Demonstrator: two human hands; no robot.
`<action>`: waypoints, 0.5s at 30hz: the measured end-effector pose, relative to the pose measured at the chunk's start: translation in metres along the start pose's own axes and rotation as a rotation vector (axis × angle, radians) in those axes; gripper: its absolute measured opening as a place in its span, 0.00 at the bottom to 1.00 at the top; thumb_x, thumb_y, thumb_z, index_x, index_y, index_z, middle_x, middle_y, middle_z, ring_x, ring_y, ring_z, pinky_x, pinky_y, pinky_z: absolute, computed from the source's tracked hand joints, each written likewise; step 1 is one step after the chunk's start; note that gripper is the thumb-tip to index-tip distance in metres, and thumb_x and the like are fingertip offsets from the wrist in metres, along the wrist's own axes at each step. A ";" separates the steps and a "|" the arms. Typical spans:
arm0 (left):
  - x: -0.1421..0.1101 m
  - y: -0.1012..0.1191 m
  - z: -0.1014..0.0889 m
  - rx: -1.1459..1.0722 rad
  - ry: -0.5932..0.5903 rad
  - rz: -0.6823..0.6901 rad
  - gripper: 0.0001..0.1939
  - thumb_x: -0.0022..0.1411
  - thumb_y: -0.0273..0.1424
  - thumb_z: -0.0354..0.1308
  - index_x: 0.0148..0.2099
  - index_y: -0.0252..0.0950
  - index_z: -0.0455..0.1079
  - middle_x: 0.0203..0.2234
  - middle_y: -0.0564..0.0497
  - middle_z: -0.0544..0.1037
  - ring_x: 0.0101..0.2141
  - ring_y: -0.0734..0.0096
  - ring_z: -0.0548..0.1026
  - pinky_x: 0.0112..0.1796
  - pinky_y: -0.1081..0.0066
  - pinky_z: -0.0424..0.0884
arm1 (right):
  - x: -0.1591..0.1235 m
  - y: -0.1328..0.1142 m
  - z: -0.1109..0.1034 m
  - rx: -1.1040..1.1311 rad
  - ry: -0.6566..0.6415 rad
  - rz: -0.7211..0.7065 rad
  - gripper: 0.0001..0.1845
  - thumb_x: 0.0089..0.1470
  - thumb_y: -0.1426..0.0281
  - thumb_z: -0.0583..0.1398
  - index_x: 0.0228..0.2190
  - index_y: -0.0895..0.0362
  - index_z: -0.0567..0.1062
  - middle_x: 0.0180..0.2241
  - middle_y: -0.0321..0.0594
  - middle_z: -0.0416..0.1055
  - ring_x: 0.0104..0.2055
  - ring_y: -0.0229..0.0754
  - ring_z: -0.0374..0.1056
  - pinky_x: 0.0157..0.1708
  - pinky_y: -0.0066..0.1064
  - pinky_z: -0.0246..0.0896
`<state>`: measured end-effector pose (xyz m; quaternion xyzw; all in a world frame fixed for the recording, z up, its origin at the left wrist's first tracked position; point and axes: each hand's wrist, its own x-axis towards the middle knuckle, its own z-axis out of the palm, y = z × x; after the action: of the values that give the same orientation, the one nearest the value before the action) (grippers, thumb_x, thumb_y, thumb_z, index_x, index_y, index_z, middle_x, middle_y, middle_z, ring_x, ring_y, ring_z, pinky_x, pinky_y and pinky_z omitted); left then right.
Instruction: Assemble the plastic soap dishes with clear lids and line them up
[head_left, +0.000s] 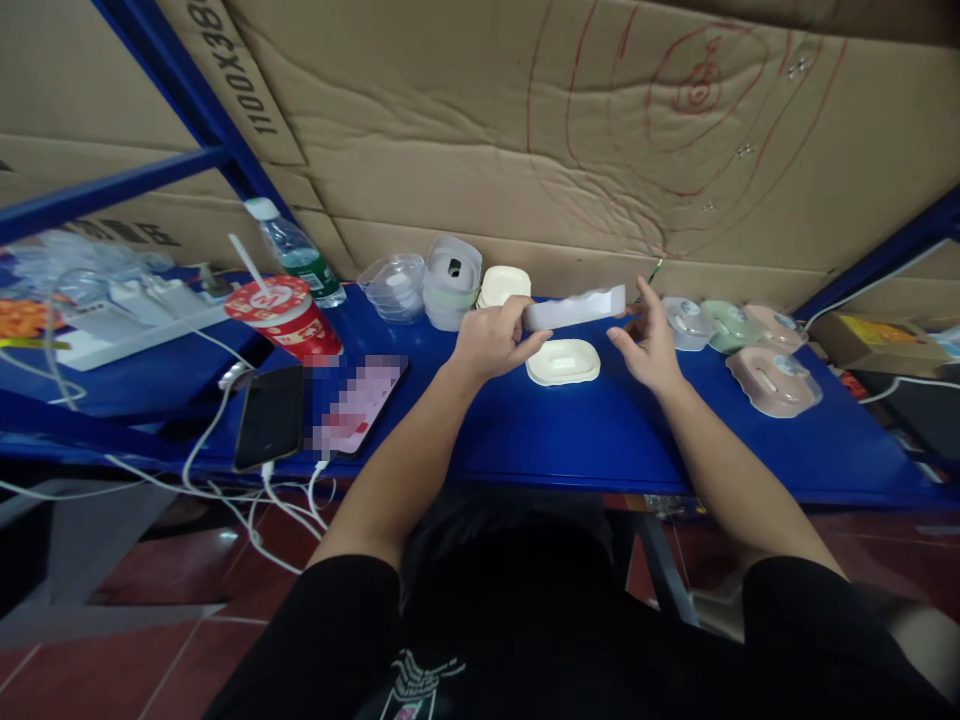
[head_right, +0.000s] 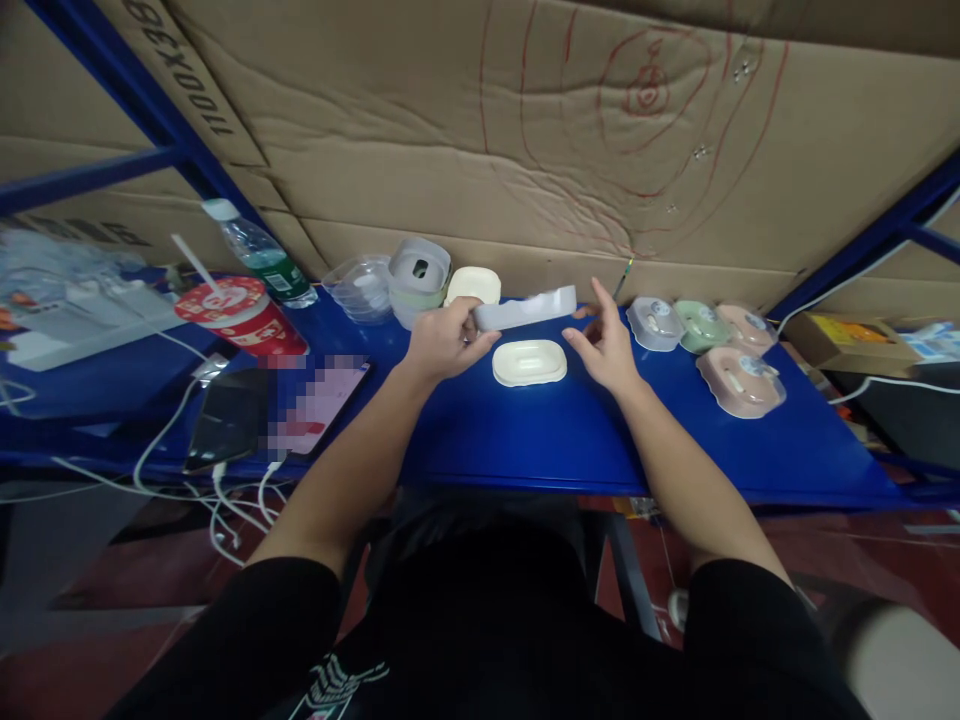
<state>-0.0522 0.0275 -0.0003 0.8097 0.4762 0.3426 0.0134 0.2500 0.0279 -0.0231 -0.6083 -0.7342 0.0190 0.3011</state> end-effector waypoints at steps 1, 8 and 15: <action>0.000 0.002 0.001 0.013 -0.017 -0.004 0.25 0.71 0.51 0.57 0.57 0.38 0.74 0.33 0.46 0.85 0.40 0.58 0.84 0.41 0.64 0.74 | -0.001 -0.001 0.000 0.042 0.006 -0.020 0.50 0.69 0.40 0.48 0.79 0.54 0.50 0.61 0.56 0.76 0.46 0.56 0.78 0.48 0.50 0.73; 0.000 0.016 0.012 -0.015 -0.099 -0.199 0.26 0.80 0.48 0.46 0.63 0.38 0.76 0.46 0.40 0.87 0.48 0.50 0.84 0.49 0.57 0.76 | 0.000 -0.001 -0.004 0.119 -0.056 -0.036 0.38 0.65 0.34 0.50 0.27 0.53 0.76 0.25 0.43 0.73 0.30 0.47 0.70 0.34 0.39 0.63; 0.003 0.007 0.034 0.096 -0.418 -0.225 0.30 0.82 0.43 0.38 0.55 0.35 0.80 0.51 0.36 0.86 0.53 0.44 0.83 0.53 0.51 0.76 | 0.005 -0.002 0.005 -0.104 -0.377 0.055 0.39 0.70 0.39 0.46 0.22 0.52 0.75 0.28 0.47 0.79 0.36 0.52 0.76 0.33 0.38 0.58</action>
<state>-0.0266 0.0362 -0.0217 0.8046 0.5660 0.1408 0.1115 0.2454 0.0335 -0.0237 -0.6286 -0.7605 0.1027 0.1260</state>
